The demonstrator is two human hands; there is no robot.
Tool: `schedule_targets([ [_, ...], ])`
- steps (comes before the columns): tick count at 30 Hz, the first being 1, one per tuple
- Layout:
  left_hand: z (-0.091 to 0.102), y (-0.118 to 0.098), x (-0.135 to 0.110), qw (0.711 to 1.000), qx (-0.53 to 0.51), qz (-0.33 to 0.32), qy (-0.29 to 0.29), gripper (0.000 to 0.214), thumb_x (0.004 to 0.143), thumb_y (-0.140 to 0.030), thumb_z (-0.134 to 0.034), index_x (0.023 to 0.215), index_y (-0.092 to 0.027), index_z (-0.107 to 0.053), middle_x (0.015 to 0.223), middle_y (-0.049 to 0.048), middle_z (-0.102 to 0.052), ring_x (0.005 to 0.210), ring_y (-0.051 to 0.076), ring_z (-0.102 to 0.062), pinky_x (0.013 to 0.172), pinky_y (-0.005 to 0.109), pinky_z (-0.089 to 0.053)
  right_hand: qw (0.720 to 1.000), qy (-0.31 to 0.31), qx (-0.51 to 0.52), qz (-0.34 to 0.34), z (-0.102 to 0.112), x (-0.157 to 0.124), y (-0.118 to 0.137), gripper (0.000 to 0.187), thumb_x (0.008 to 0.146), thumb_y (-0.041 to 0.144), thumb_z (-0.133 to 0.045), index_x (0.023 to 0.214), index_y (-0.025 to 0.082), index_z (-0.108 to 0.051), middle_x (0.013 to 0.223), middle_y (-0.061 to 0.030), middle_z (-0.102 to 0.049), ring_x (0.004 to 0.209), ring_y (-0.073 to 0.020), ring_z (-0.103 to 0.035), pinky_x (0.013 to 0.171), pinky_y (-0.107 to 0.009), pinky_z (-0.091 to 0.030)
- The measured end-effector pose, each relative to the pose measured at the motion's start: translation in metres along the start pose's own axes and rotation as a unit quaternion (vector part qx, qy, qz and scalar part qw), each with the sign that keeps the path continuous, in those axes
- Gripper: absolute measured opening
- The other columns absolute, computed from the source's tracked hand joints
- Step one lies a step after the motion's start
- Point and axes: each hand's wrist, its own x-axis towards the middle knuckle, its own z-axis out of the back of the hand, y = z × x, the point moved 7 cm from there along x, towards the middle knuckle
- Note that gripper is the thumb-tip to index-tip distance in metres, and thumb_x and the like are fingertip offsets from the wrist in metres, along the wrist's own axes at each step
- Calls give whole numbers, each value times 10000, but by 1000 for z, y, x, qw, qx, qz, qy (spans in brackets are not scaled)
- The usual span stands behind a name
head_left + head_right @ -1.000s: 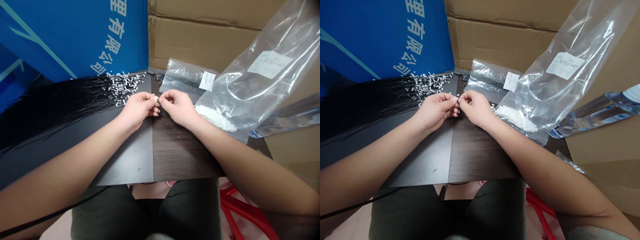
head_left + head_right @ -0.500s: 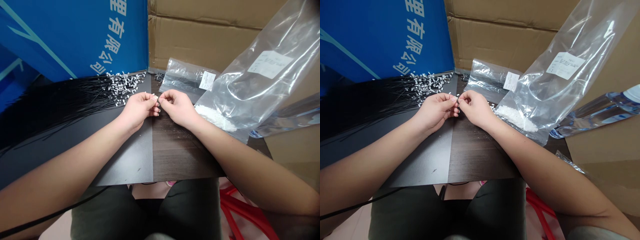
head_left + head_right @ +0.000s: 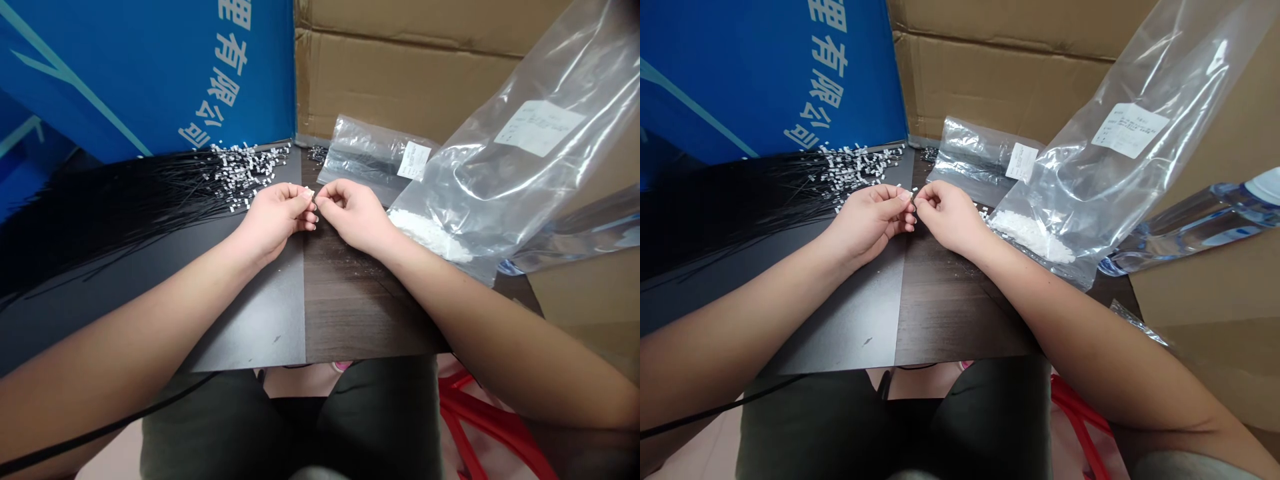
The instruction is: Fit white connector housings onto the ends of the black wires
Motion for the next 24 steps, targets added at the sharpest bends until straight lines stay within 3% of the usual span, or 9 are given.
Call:
schedule_targets([
  [5, -2, 1, 0, 1000, 0, -2, 11, 189, 963, -85, -676, 794, -156, -631, 696, -2, -640, 579, 76, -585, 614, 212, -541, 1000, -1, -14, 3, 1, -1, 3, 85, 951, 214, -631, 875, 203, -666, 866, -14, -736, 752, -162, -617, 755, -323, -469],
  [14, -4, -3, 0, 1000, 15, -9, 18, 207, 917, -104, -759, 782, -157, -611, 694, -9, -639, 575, 78, -602, 619, 214, -545, 1000, 6, -16, 10, 1, -2, 5, 91, 947, 195, -616, 863, 205, -650, 873, -18, -731, 751, -168, -611, 761, -331, -467],
  [24, 0, -4, 1, 998, 52, -41, 13, 173, 929, -58, -696, 802, -147, -618, 705, 1, -666, 588, 93, -642, 617, 232, -564, 999, 9, -36, 16, 1, -2, 8, 111, 945, 180, -613, 840, 193, -647, 822, -5, -703, 712, -158, -582, 715, -315, -429],
])
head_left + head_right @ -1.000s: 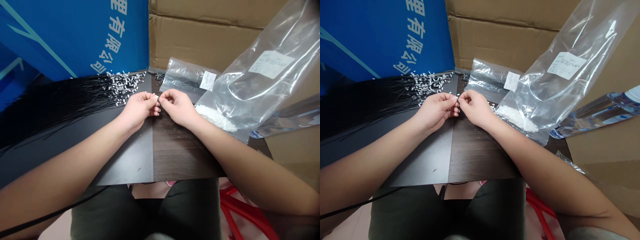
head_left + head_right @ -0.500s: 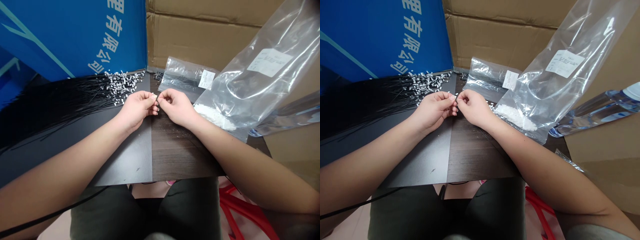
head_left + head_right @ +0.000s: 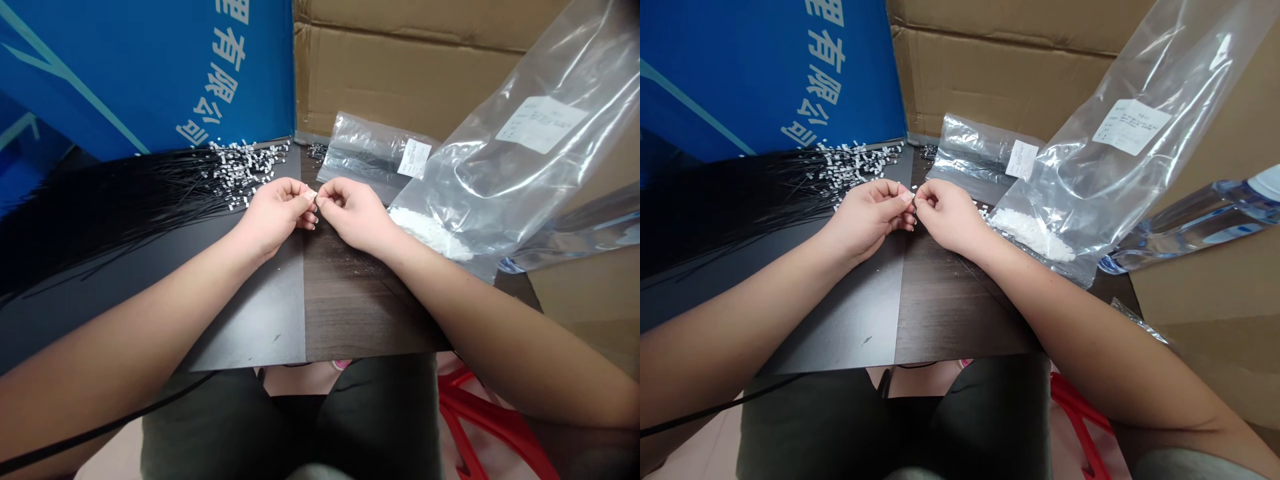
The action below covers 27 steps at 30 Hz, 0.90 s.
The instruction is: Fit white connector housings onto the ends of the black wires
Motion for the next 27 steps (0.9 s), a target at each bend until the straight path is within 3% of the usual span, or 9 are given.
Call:
schedule_targets([
  [9, 3, 0, 3, 999, 45, -30, -6, 171, 943, -41, -663, 814, -146, -623, 695, 3, -675, 575, 96, -651, 592, 226, -558, 1000, -1, 2, 2, -1, 1, -2, 106, 929, 203, -625, 826, 195, -646, 794, 3, -691, 697, -155, -567, 700, -317, -412],
  [27, 4, -4, 3, 999, 50, -15, 6, 161, 903, -70, -719, 805, -147, -616, 696, -3, -664, 572, 89, -640, 604, 222, -558, 1000, 12, 3, -15, 1, 0, -1, 100, 922, 211, -649, 835, 182, -687, 815, -11, -719, 715, -157, -580, 701, -311, -416],
])
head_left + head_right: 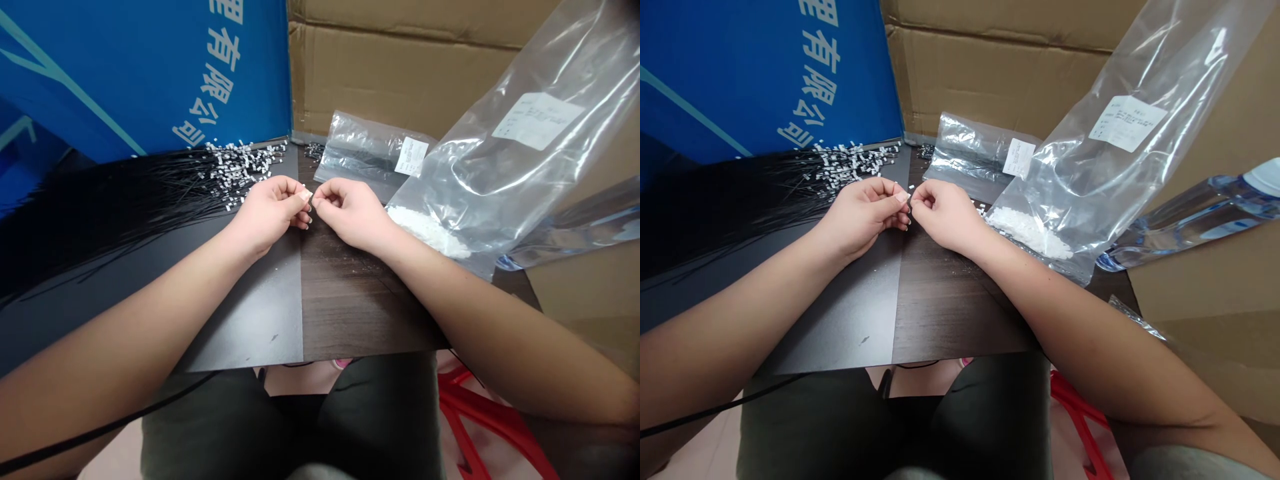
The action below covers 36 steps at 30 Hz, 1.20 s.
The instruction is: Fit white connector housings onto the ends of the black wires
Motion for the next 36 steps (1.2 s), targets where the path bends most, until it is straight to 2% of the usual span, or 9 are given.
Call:
schedule_targets([
  [10, 1, 5, 3, 1000, 3, -5, 11, 138, 894, -60, -705, 825, -150, -627, 707, -1, -675, 594, 93, -654, 609, 219, -559, 1000, -1, -18, -4, -2, -1, 1, 106, 922, 216, -634, 832, 185, -679, 824, -14, -720, 725, -163, -585, 721, -320, -421],
  [15, 1, 2, 0, 1000, 1, 0, 4, 156, 910, -67, -704, 811, -152, -619, 703, -5, -656, 579, 93, -641, 601, 232, -565, 1000, -15, 11, 6, 1, 1, -3, 90, 905, 243, -657, 851, 183, -696, 853, -19, -735, 735, -162, -591, 727, -321, -438],
  [18, 4, -1, 1, 1000, 15, -7, 4, 154, 934, -105, -700, 813, -156, -619, 697, -3, -651, 569, 95, -636, 592, 233, -554, 999, -31, 44, 8, 5, 3, -8, 147, 915, 309, -700, 952, 175, -748, 874, -32, -752, 743, -171, -617, 729, -332, -463],
  [21, 9, -5, 4, 997, 73, -29, 18, 133, 938, -143, -716, 834, -157, -635, 689, -2, -651, 580, 104, -638, 587, 230, -532, 997, -21, 77, 19, 6, 4, -9, 266, 923, 382, -735, 1071, 168, -790, 921, -50, -785, 780, -185, -661, 764, -347, -499],
  [25, 11, -8, 6, 990, 121, -62, 30, 128, 930, -194, -740, 844, -161, -651, 716, 1, -658, 605, 108, -616, 599, 237, -504, 997, 0, 72, 16, 1, 3, -9, 181, 884, 354, -771, 935, 183, -802, 905, -46, -797, 793, -187, -677, 798, -355, -518],
  [30, 7, -11, 1, 993, 52, -103, 19, 139, 921, -219, -759, 851, -154, -659, 778, 3, -656, 686, 101, -592, 674, 235, -492, 995, 6, 102, -6, -3, 2, -9, 164, 848, 349, -791, 859, 188, -766, 829, -17, -762, 721, -160, -638, 745, -336, -503],
  [33, 7, -4, 0, 996, -37, -82, 6, 250, 906, -333, -828, 917, -157, -651, 847, 3, -671, 743, 105, -623, 715, 244, -519, 981, 6, 192, -33, -7, 3, -11, 212, 816, 376, -822, 852, 182, -745, 762, 4, -720, 634, -127, -579, 661, -310, -475],
  [36, 3, 4, -1, 995, -87, -38, 18, 396, 869, -460, -889, 976, -152, -665, 885, 11, -701, 798, 112, -662, 803, 273, -563, 960, -11, 277, -49, -9, 3, -12, 282, 771, 417, -872, 861, 177, -755, 737, 19, -697, 617, -106, -544, 617, -287, -452],
])
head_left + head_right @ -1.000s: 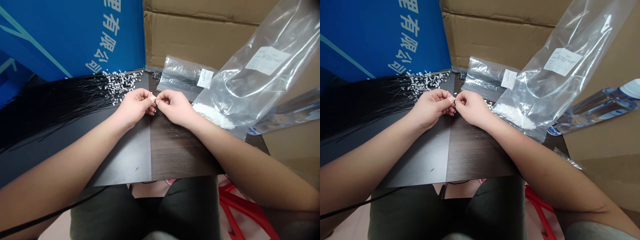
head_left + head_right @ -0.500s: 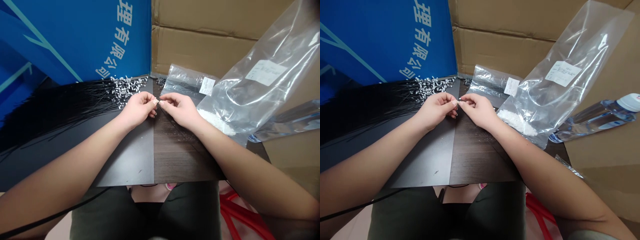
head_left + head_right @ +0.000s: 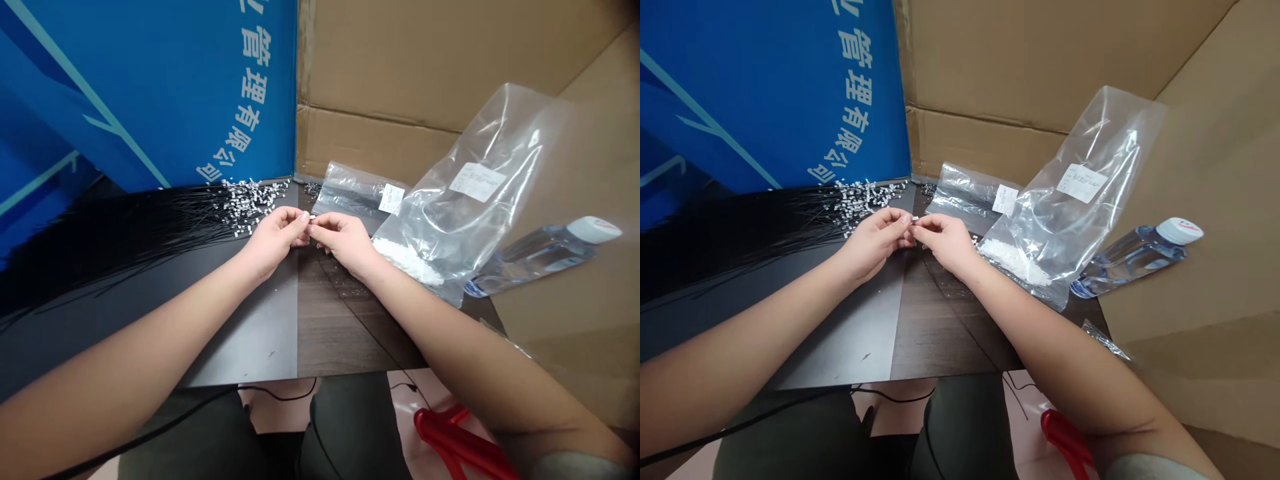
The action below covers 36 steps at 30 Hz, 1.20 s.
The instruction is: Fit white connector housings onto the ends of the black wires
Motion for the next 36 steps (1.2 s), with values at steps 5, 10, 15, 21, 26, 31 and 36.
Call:
schedule_targets([
  [5, -14, 11, -7, 993, -37, 83, 78, 539, 811, -582, -927, 987, -119, -714, 932, 85, -769, 865, 167, -748, 877, 339, -607, 995, -24, 98, -29, 1, 0, -5, 389, 664, 458, -963, 866, 185, -773, 677, 33, -658, 591, -110, -531, 570, -288, -457],
  [10, -19, 11, -10, 989, -40, 89, 109, 522, 789, -568, -949, 874, -140, -663, 837, 33, -724, 705, 128, -709, 729, 293, -589, 994, 4, 100, -48, 1, 0, -5, 445, 652, 503, -980, 905, 188, -795, 683, 11, -676, 573, -125, -539, 535, -298, -439],
  [15, -15, 7, -7, 991, -25, 79, 107, 432, 809, -490, -939, 840, -170, -652, 687, -25, -621, 579, 89, -569, 586, 235, -492, 997, -22, 63, -27, 16, 6, -1, 310, 795, 450, -873, 978, 206, -821, 747, 24, -655, 588, -93, -465, 530, -264, -350],
  [21, -11, -1, -6, 993, 35, 67, 93, 377, 823, -484, -902, 817, -176, -684, 592, -43, -517, 529, 87, -424, 522, 232, -372, 996, 20, -78, 46, 19, 6, 17, 328, 923, 513, -747, 896, 190, -801, 784, -2, -691, 670, -121, -536, 651, -290, -426],
  [26, -7, -2, -7, 985, 130, 67, 94, 412, 833, -532, -867, 765, -181, -663, 582, -40, -475, 528, 89, -373, 519, 239, -289, 981, 40, -165, 96, 13, 3, 28, 212, 910, 381, -688, 800, 200, -701, 812, -8, -728, 768, -156, -605, 755, -321, -464],
  [31, -5, -3, -5, 977, 177, 57, 102, 399, 866, -550, -825, 779, -187, -685, 553, -43, -464, 507, 93, -366, 513, 239, -275, 984, 37, -153, 83, 14, 4, 26, 152, 859, 340, -677, 791, 204, -664, 795, 9, -681, 741, -148, -567, 727, -319, -443],
  [36, -4, -3, -5, 975, 192, 60, 93, 347, 888, -509, -797, 787, -185, -720, 557, -24, -531, 505, 101, -441, 501, 233, -328, 999, -18, -19, 36, 17, 7, 11, 147, 836, 343, -719, 795, 221, -650, 690, 46, -567, 623, -119, -470, 614, -295, -380],
])
